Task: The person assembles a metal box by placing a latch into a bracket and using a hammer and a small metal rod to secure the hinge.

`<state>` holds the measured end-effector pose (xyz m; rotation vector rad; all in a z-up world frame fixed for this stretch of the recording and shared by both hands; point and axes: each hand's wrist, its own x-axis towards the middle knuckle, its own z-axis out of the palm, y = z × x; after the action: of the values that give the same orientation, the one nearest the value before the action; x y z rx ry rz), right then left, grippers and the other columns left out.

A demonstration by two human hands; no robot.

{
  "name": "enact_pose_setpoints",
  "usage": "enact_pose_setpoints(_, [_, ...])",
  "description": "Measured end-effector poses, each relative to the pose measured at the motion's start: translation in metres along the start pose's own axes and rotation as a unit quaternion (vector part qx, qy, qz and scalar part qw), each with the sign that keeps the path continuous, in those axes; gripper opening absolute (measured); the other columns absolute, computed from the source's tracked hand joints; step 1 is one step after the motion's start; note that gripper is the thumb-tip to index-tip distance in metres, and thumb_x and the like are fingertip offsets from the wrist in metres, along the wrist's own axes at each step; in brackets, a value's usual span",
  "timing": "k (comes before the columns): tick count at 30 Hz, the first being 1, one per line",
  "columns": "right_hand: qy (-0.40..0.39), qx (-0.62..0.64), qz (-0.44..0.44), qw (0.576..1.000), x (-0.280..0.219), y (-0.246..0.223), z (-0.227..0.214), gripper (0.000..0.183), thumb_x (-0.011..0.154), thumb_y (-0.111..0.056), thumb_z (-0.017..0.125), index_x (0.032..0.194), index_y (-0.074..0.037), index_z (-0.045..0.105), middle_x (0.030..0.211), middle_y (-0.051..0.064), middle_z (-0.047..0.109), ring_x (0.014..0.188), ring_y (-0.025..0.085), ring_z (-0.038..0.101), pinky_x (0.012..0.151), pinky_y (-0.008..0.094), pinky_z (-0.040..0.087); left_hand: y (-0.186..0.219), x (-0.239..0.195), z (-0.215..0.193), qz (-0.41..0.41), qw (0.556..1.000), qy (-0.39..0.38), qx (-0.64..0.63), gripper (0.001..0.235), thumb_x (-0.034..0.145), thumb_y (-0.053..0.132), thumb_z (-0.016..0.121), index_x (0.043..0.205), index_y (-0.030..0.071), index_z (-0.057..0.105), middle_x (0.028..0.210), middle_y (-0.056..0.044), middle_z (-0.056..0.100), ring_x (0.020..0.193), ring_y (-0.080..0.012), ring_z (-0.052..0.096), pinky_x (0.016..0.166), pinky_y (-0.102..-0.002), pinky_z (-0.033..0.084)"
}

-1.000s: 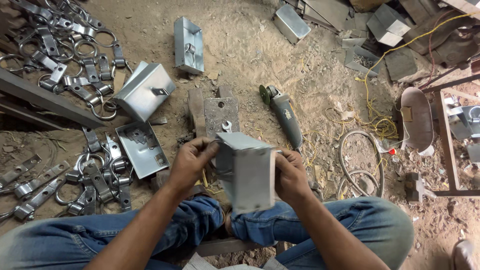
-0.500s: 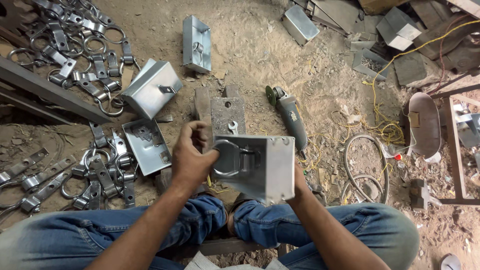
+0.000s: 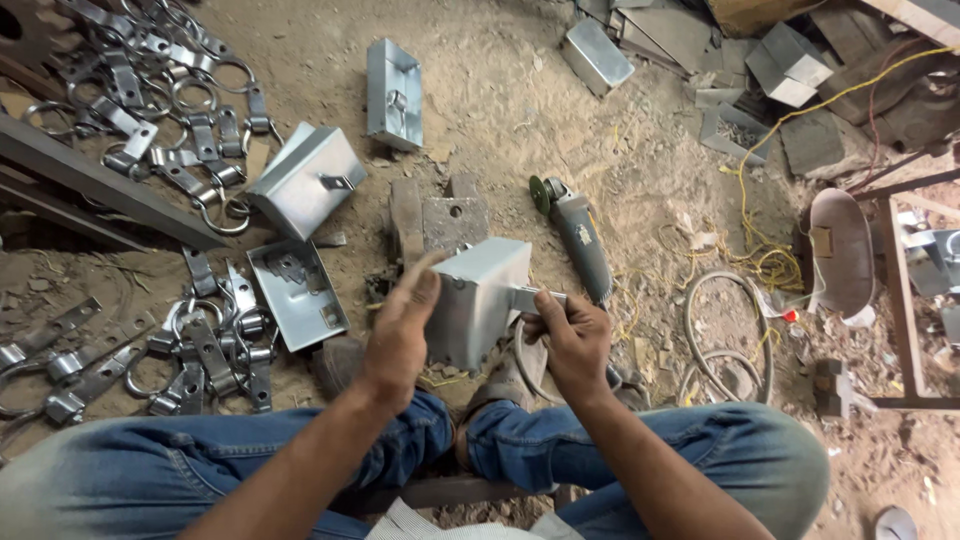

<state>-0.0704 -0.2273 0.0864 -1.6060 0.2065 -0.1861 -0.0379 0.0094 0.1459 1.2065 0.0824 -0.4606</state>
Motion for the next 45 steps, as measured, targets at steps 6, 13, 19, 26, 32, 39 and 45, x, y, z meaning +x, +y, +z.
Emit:
enact_pose_setpoints(6, [-0.069, 0.131, 0.057, 0.987, 0.002, -0.003, -0.008, 0.027, 0.104, -0.018, 0.063, 0.1, 0.007, 0.071, 0.079, 0.014, 0.072, 0.065, 0.014, 0.068, 0.055, 0.029, 0.057, -0.015, 0.021, -0.021, -0.028, 0.996, 0.02, -0.08, 0.088, 0.098, 0.074, 0.034, 0.155, 0.009, 0.048, 0.089, -0.005, 0.056, 0.087, -0.0199, 0.058, 0.088, -0.04, 0.046])
enact_pose_setpoints(13, [-0.113, 0.276, 0.133, 0.945, 0.001, -0.011, -0.01, 0.025, 0.105, -0.017, 0.056, 0.105, 0.005, 0.069, 0.088, 0.013, 0.074, 0.071, 0.016, 0.073, 0.061, 0.029, 0.061, -0.013, 0.034, -0.028, -0.085, 0.99, 0.042, -0.101, 0.087, 0.096, 0.073, 0.027, 0.148, 0.007, 0.048, 0.065, 0.002, 0.054, 0.065, -0.0132, 0.047, 0.071, -0.032, 0.038])
enact_pose_setpoints(19, [-0.058, 0.162, 0.07, 0.983, 0.004, -0.013, -0.005, 0.024, 0.103, -0.016, 0.06, 0.101, 0.005, 0.071, 0.082, 0.013, 0.074, 0.066, 0.015, 0.071, 0.059, 0.029, 0.059, 0.003, 0.013, -0.023, 0.058, 0.994, 0.056, 0.079, 0.092, 0.089, 0.076, 0.031, 0.155, 0.011, 0.036, 0.081, -0.008, 0.068, 0.085, -0.0214, 0.066, 0.099, -0.045, 0.041])
enact_pose_setpoints(26, [-0.047, 0.107, 0.058, 0.991, -0.001, -0.009, -0.007, 0.028, 0.104, -0.017, 0.062, 0.094, 0.008, 0.071, 0.074, 0.014, 0.071, 0.06, 0.014, 0.067, 0.053, 0.029, 0.055, -0.013, 0.01, -0.019, 0.012, 0.999, 0.037, 0.01, 0.088, 0.097, 0.076, 0.025, 0.159, 0.014, 0.038, 0.088, -0.001, 0.054, 0.086, -0.02, 0.053, 0.094, -0.046, 0.044])
enact_pose_setpoints(32, [-0.05, 0.254, 0.114, 0.959, 0.004, -0.024, -0.001, 0.024, 0.098, -0.016, 0.059, 0.094, 0.006, 0.068, 0.078, 0.015, 0.074, 0.062, 0.017, 0.071, 0.056, 0.031, 0.058, -0.018, 0.031, -0.032, -0.048, 0.996, 0.04, -0.064, 0.079, 0.103, 0.067, 0.031, 0.154, 0.009, 0.047, 0.071, 0.001, 0.048, 0.073, -0.0149, 0.049, 0.079, -0.032, 0.042])
enact_pose_setpoints(39, [-0.003, -0.045, -0.036, 0.998, 0.001, -0.022, -0.004, 0.029, 0.102, -0.021, 0.066, 0.089, 0.004, 0.072, 0.073, 0.014, 0.074, 0.061, 0.012, 0.07, 0.055, 0.025, 0.057, -0.019, 0.006, -0.018, 0.002, 1.0, 0.007, 0.022, 0.084, 0.101, 0.07, 0.029, 0.165, 0.016, 0.033, 0.139, -0.003, 0.047, 0.119, -0.0187, 0.044, 0.102, -0.042, 0.034])
enact_pose_setpoints(45, [0.012, -0.076, -0.034, 0.996, -0.001, -0.013, 0.001, 0.028, 0.101, -0.021, 0.066, 0.091, 0.004, 0.073, 0.073, 0.012, 0.074, 0.061, 0.013, 0.07, 0.055, 0.027, 0.059, -0.029, 0.013, -0.01, -0.043, 0.998, 0.026, -0.048, 0.096, 0.079, 0.079, 0.053, 0.147, 0.011, 0.048, 0.134, -0.016, 0.063, 0.127, -0.0316, 0.056, 0.114, -0.048, 0.038])
